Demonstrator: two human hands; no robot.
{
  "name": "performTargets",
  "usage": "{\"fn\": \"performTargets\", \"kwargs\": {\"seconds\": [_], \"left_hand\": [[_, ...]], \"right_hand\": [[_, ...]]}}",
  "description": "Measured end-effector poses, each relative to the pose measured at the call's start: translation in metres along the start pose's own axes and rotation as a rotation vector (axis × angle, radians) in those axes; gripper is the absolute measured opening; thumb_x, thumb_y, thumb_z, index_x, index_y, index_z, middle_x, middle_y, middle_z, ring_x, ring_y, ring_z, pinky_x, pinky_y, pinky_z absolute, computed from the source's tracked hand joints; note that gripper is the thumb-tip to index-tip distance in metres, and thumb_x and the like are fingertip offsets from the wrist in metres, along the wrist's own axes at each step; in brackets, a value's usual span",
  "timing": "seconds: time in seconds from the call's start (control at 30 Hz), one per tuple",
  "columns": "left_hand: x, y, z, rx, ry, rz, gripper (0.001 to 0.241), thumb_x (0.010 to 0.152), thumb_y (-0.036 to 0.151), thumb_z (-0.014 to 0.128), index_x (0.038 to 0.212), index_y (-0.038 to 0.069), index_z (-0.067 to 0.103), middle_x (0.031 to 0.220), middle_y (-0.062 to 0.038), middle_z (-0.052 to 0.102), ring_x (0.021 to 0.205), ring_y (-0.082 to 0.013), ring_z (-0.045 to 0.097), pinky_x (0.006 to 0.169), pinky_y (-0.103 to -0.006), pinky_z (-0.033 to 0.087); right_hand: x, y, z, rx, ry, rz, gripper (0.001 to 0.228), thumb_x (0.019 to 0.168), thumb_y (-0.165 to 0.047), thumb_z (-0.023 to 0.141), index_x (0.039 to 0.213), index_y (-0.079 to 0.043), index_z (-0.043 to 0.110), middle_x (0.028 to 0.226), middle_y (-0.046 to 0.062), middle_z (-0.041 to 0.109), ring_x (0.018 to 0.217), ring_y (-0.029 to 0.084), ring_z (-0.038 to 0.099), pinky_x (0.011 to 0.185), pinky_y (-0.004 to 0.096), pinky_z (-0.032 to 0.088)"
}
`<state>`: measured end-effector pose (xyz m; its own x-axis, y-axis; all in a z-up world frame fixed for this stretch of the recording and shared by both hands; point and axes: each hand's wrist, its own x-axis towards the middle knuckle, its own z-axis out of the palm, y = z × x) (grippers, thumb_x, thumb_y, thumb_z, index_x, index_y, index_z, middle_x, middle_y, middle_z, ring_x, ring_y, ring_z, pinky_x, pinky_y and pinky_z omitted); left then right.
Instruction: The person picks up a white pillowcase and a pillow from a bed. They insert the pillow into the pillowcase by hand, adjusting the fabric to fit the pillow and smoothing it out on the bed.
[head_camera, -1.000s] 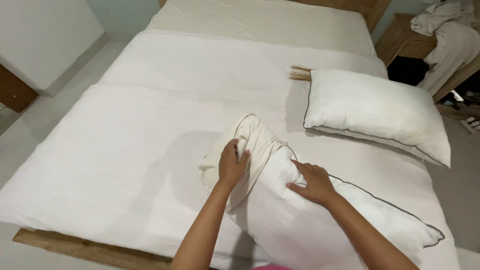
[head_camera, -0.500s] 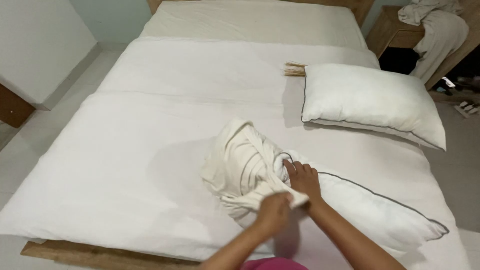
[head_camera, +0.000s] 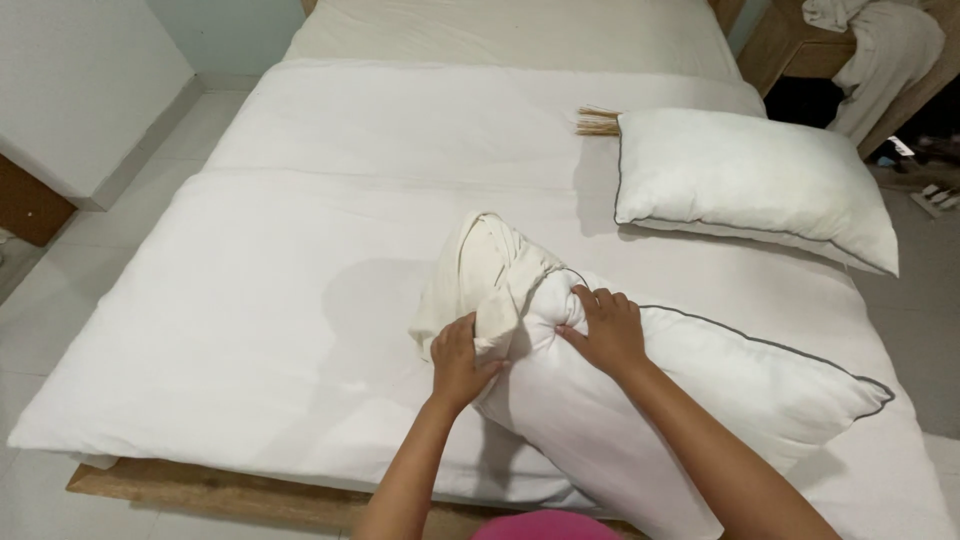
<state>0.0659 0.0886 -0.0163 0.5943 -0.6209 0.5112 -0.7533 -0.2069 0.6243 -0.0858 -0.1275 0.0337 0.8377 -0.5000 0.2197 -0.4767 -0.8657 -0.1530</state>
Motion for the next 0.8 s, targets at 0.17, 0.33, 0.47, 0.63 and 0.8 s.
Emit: {"fn": "performTargets", "kwargs": {"seconds": [0.17, 0.33, 0.47, 0.63, 0.8], "left_hand": [[-0.008, -0.036, 0.001, 0.122, -0.18, -0.339, 0.037, 0.077, 0.021, 0.078, 0.111, 0.008, 0.069, 0.121, -0.009, 0.066, 0.121, -0.0335, 0.053, 0.105, -0.0486, 0.038], [-0.015, -0.028, -0.024, -0.177, -0.075, -0.1, 0.032, 0.083, -0.002, 0.053, 0.109, 0.003, 0.07, 0.112, -0.016, 0.072, 0.11, -0.0391, 0.061, 0.095, -0.0469, 0.047], [-0.031, 0.014, -0.02, -0.093, -0.199, -0.092, 0.028, 0.085, 0.006, 0.056, 0.109, 0.004, 0.071, 0.092, -0.021, 0.072, 0.087, -0.0454, 0.068, 0.075, -0.052, 0.052], [-0.071, 0.119, 0.005, -0.201, -0.601, 0.107, 0.052, 0.104, 0.039, 0.057, 0.072, -0.001, 0.065, 0.07, -0.027, 0.063, 0.068, -0.0481, 0.06, 0.066, -0.056, 0.045], [-0.038, 0.124, 0.017, -0.37, -0.566, -0.077, 0.048, 0.104, 0.037, 0.058, 0.075, -0.001, 0.065, 0.07, -0.024, 0.063, 0.066, -0.0455, 0.061, 0.062, -0.0522, 0.045]], "right_hand": [[-0.014, -0.002, 0.008, -0.004, 0.046, -0.012, 0.074, 0.082, -0.057, 0.073, 0.14, -0.015, 0.056, 0.117, 0.011, 0.061, 0.107, 0.032, 0.055, 0.094, 0.046, 0.042], [-0.026, -0.001, 0.017, -0.024, 0.131, -0.018, 0.073, 0.086, -0.057, 0.069, 0.143, -0.014, 0.053, 0.138, 0.016, 0.056, 0.125, 0.036, 0.049, 0.106, 0.049, 0.035], [-0.029, -0.008, 0.013, -0.012, 0.162, -0.014, 0.074, 0.087, -0.056, 0.067, 0.146, -0.015, 0.051, 0.143, 0.017, 0.052, 0.129, 0.037, 0.045, 0.109, 0.05, 0.033], [-0.039, -0.013, 0.004, -0.07, 0.087, 0.056, 0.073, 0.081, -0.046, 0.073, 0.144, -0.017, 0.05, 0.142, 0.015, 0.052, 0.129, 0.034, 0.045, 0.112, 0.051, 0.03], [-0.059, 0.004, -0.004, 0.038, 0.098, 0.078, 0.067, 0.085, -0.039, 0.068, 0.146, -0.017, 0.05, 0.142, 0.013, 0.053, 0.133, 0.032, 0.046, 0.115, 0.048, 0.03]]}}
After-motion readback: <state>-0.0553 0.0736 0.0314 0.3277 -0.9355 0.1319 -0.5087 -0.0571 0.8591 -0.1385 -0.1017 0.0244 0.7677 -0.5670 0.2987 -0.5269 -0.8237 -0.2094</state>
